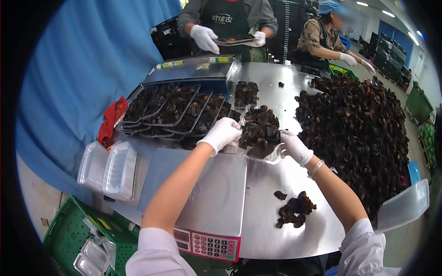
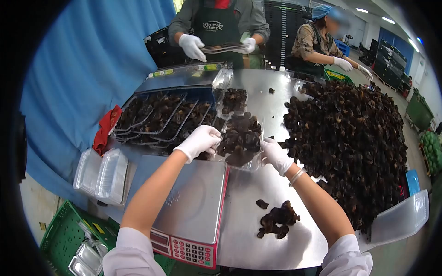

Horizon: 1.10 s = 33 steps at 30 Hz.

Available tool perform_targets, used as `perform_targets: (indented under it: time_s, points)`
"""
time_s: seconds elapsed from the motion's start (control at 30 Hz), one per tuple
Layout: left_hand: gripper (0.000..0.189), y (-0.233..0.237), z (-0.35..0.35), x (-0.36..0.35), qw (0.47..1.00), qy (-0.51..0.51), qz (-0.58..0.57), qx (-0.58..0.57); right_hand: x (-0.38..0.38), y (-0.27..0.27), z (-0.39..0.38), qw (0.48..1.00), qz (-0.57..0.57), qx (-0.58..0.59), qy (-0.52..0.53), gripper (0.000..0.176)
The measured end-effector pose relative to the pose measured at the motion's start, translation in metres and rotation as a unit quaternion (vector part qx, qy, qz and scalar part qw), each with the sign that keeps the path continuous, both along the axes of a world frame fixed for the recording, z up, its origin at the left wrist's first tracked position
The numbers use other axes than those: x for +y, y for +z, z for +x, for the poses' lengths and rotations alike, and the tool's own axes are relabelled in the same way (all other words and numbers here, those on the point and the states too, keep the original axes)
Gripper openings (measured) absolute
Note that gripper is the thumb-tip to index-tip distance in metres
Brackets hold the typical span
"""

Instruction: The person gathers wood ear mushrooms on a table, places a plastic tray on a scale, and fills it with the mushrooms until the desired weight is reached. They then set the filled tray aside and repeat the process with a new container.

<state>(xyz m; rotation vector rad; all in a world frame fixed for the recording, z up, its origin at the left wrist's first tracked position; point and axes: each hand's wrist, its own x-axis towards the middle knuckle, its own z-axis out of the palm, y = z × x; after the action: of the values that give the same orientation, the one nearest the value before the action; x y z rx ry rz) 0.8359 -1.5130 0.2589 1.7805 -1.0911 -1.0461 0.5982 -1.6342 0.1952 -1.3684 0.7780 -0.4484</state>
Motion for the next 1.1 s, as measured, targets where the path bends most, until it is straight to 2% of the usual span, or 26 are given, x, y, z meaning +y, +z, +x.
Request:
perform_targets:
  time_s: [0.17,0.27,0.37,0.4,0.43,0.5,0.57,0.6,0.67,0.7,0.73,0.77,0.83,0.87,0.9,0.97,1.0,1.03,1.07,1.1]
  points:
    - [0.016,-0.035,0.015,-0.058,0.996,0.002,0.048,-0.079,-0.041,-0.025,0.024,0.999,-0.016,0.026,-0.015,0.029]
    - [0.021,-0.058,0.026,-0.075,0.982,-0.022,0.113,-0.151,-0.048,-0.041,0.037,0.991,-0.028,0.130,0.015,0.029]
    - [0.030,-0.060,0.037,-0.069,0.981,-0.059,0.136,-0.121,-0.035,-0.025,0.045,0.983,-0.038,0.180,0.005,0.024]
    - [0.039,-0.046,0.031,-0.048,0.991,-0.042,0.083,-0.096,-0.038,-0.028,0.048,0.983,-0.036,0.181,0.006,0.024]
    - [0.043,-0.013,0.019,-0.023,0.979,-0.062,0.080,-0.175,-0.044,-0.034,0.052,0.977,-0.069,0.201,0.001,0.024]
    - [0.040,-0.001,0.029,0.030,0.964,-0.040,-0.077,-0.251,-0.047,-0.036,0.059,0.972,-0.097,0.215,-0.005,0.024]
    - [0.029,0.041,0.020,0.099,0.942,0.041,-0.144,-0.301,-0.044,-0.029,0.064,0.952,-0.161,0.256,0.047,0.025]
    - [0.026,0.051,0.029,0.130,0.925,0.081,-0.148,-0.339,-0.035,-0.027,0.066,0.960,-0.152,0.237,0.013,0.027]
    - [0.023,0.053,0.068,0.194,0.901,0.202,-0.118,-0.367,-0.042,-0.032,0.072,0.955,-0.163,0.246,0.033,0.024]
    - [0.023,0.067,0.075,0.225,0.891,0.225,-0.114,-0.377,-0.044,-0.034,0.074,0.948,-0.175,0.261,0.052,0.021]
    - [0.027,0.042,0.133,0.265,0.877,0.243,-0.122,-0.397,-0.033,-0.024,0.067,0.961,-0.160,0.225,0.007,0.022]
    - [0.030,0.031,0.162,0.297,0.852,0.282,-0.052,-0.439,-0.035,-0.026,0.063,0.966,-0.134,0.219,0.014,0.024]
    - [0.035,0.007,0.192,0.347,0.800,0.324,0.054,-0.502,-0.032,-0.013,0.054,0.944,-0.164,0.285,0.038,0.030]
    - [0.038,-0.014,0.205,0.370,0.780,0.327,0.089,-0.526,-0.034,-0.024,0.050,0.920,-0.264,0.289,0.014,0.030]
    - [0.042,-0.067,0.251,0.405,0.744,0.332,0.159,-0.557,-0.034,-0.038,0.045,0.887,-0.360,0.288,-0.012,0.031]
    - [0.043,-0.095,0.244,0.414,0.670,0.241,0.084,-0.697,-0.011,-0.020,0.016,0.884,-0.417,0.208,0.024,0.035]
    - [0.043,-0.092,0.232,0.408,0.669,0.250,0.086,-0.695,0.003,-0.003,0.000,0.905,-0.372,0.200,0.042,0.032]
    - [0.039,-0.077,0.216,0.394,0.734,0.284,0.043,-0.615,0.018,0.013,-0.017,0.924,-0.325,0.194,0.061,0.030]
    - [0.036,-0.068,0.206,0.381,0.789,0.315,-0.003,-0.528,0.030,0.023,-0.034,0.920,-0.335,0.186,0.081,0.030]
    - [0.036,-0.068,0.201,0.374,0.788,0.323,-0.002,-0.524,0.038,0.030,-0.051,0.915,-0.346,0.179,0.101,0.029]
